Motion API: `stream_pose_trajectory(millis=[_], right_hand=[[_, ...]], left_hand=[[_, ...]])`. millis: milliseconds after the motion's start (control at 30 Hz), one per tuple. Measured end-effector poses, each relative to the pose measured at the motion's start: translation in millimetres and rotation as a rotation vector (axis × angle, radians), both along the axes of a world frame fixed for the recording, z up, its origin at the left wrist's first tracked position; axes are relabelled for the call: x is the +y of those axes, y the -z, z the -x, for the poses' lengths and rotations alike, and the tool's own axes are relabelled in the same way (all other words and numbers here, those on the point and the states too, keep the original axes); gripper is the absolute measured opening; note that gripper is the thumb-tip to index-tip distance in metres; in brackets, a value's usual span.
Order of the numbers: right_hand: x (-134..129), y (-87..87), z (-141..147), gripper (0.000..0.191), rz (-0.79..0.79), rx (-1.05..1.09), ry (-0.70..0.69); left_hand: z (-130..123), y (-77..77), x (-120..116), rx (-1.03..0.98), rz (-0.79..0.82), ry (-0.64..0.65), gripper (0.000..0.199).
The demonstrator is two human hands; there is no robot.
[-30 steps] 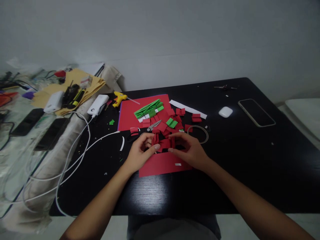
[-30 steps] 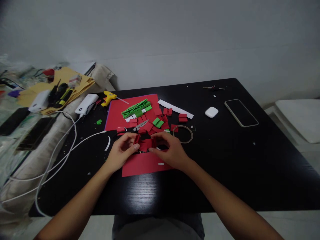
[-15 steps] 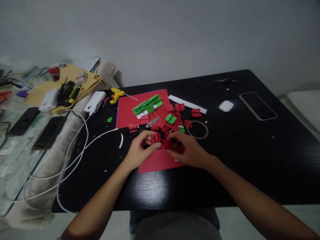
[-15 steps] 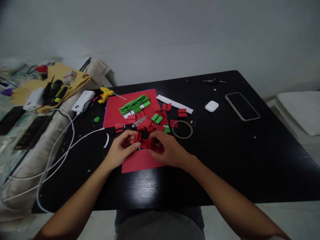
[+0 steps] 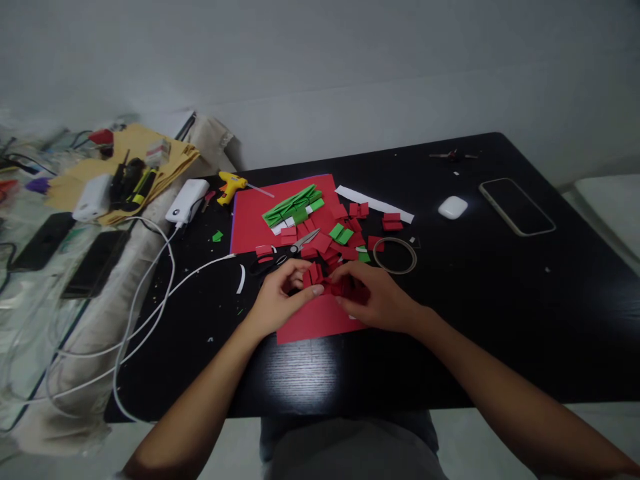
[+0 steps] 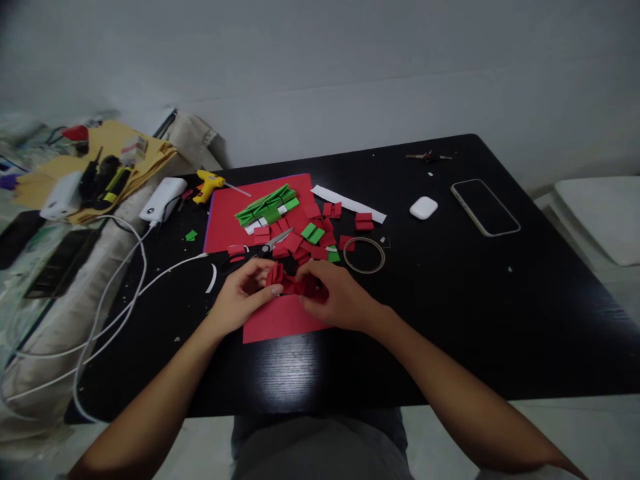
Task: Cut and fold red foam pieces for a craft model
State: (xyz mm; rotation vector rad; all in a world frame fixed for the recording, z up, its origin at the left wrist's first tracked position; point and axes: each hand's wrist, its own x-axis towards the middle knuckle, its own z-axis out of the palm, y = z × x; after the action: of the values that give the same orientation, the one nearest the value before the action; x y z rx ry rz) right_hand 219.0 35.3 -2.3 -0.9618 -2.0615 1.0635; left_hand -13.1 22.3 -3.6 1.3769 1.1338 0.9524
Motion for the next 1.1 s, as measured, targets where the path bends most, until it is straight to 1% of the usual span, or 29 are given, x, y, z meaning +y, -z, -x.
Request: stream_pose_trajectory(millis=[233, 367, 533, 600, 767, 900, 1033, 1100], right_hand=[[2, -1.6, -2, 0.024, 0.030, 0.004, 0.007], [4, -3.4, -3, 0.024, 0.071, 0.043, 0.016], [6, -1.4, -3, 0.025, 0.122, 0.103, 0.055], [6, -1.2, -3, 0.023, 0.097, 0.097, 0.063], [5, -1.5, -2, 0.018, -0.022, 0.060, 0.058], [3, 2.4, -1, 0.023, -0.119, 0.011, 0.054], [2, 6.8, 1, 0.029, -0.160, -0.026, 0.054], [2, 9.0, 1, 0.028, -0.192, -0.033, 0.058]], left_hand=[[2, 3.5, 0, -0.021, 0.004, 0.004, 0.036], [4, 2.3, 2, -0.044, 0.033, -0.007, 0.036], [5, 0.6, 4, -0.072, 0.047, -0.018, 0.035], [5, 0.7, 4, -0.077, 0.046, -0.020, 0.035], [4, 1.4, 4, -0.047, 0.025, -0.024, 0.037], [3, 3.2, 2, 0.004, -0.018, -0.011, 0.038], [3, 7.6, 0, 0.048, -0.097, 0.025, 0.040], [3, 9.3, -1, 0.080, -0.144, 0.042, 0.040]])
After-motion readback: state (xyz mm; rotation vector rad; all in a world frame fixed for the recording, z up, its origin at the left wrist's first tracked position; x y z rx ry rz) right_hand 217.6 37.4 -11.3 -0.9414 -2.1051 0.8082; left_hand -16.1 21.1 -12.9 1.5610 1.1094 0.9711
